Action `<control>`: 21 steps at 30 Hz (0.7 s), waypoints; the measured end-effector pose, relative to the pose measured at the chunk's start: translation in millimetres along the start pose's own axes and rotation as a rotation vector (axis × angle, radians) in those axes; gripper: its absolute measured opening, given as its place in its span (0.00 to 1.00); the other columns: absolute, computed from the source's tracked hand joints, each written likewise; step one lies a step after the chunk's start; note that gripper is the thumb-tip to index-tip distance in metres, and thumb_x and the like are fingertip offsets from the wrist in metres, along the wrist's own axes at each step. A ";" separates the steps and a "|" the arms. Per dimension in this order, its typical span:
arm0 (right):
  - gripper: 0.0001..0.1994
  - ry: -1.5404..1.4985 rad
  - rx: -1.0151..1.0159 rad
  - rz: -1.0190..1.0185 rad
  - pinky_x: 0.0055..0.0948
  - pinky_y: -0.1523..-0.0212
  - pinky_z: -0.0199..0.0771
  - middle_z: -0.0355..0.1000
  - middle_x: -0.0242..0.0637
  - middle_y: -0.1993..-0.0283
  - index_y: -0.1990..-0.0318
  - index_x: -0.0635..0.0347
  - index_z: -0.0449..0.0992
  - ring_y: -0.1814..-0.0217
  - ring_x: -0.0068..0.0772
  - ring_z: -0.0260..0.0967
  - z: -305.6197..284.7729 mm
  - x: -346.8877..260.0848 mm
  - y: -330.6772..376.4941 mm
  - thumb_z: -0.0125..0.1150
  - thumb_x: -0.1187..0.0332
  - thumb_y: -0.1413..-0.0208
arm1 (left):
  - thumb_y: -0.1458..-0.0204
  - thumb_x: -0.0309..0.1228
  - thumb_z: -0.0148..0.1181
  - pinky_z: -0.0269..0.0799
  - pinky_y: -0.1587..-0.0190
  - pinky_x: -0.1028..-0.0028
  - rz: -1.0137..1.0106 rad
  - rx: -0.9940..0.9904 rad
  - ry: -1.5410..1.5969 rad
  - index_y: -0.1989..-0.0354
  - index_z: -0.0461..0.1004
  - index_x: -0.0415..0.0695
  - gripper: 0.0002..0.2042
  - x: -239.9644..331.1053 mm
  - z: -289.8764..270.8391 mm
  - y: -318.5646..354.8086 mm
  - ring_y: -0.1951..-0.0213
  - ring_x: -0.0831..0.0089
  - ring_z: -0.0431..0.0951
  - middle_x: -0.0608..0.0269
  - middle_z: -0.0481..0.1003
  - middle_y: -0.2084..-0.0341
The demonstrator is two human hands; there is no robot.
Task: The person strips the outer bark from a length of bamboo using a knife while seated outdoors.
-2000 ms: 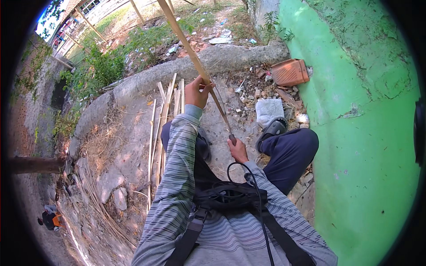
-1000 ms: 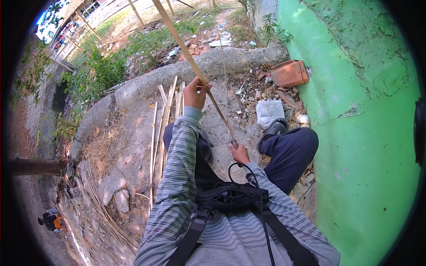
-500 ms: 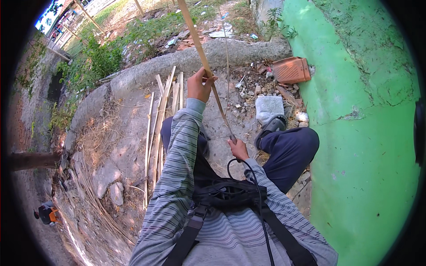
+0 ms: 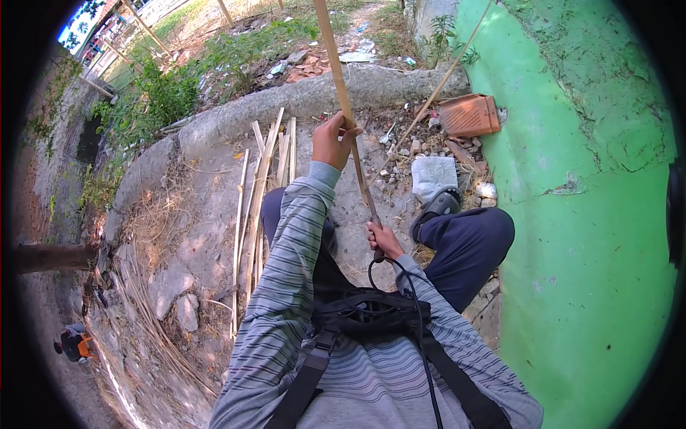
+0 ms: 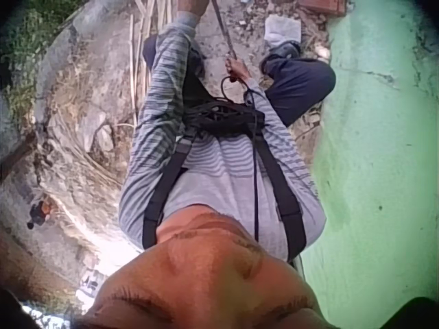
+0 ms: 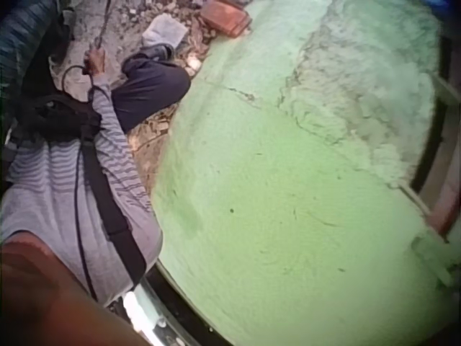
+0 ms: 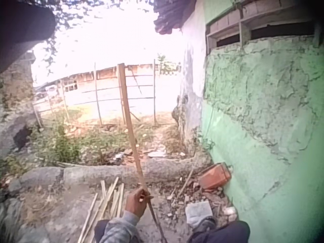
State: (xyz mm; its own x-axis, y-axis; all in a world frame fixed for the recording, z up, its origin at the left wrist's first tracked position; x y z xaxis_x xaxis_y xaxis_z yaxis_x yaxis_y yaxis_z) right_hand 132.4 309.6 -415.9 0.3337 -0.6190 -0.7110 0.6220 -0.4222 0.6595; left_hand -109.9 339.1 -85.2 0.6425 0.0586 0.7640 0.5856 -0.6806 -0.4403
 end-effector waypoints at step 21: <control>0.20 0.392 0.190 -0.237 0.24 0.85 0.61 0.64 0.28 0.83 0.69 0.60 0.71 0.87 0.19 0.61 9.7 -41.8 22.8 0.59 0.50 0.39 | 0.52 0.29 0.69 0.75 0.69 0.67 -0.049 0.063 0.005 0.66 0.73 0.37 0.11 -3.6 -12.4 4.6 0.72 0.61 0.81 0.54 0.78 0.75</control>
State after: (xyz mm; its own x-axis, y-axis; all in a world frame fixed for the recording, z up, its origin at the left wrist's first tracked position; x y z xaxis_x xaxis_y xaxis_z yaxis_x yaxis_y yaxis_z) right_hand 125.8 319.4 -368.8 0.4627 -0.2107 -0.8611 0.5852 -0.6570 0.4753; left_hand -115.7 326.7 -84.2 0.6097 0.0869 0.7879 0.6464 -0.6299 -0.4307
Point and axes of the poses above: each hand's wrist, its own y-axis away from the middle knuckle, its own z-axis out of the palm, x = y × z, the point moved 8 cm from there along -y, towards the middle knuckle
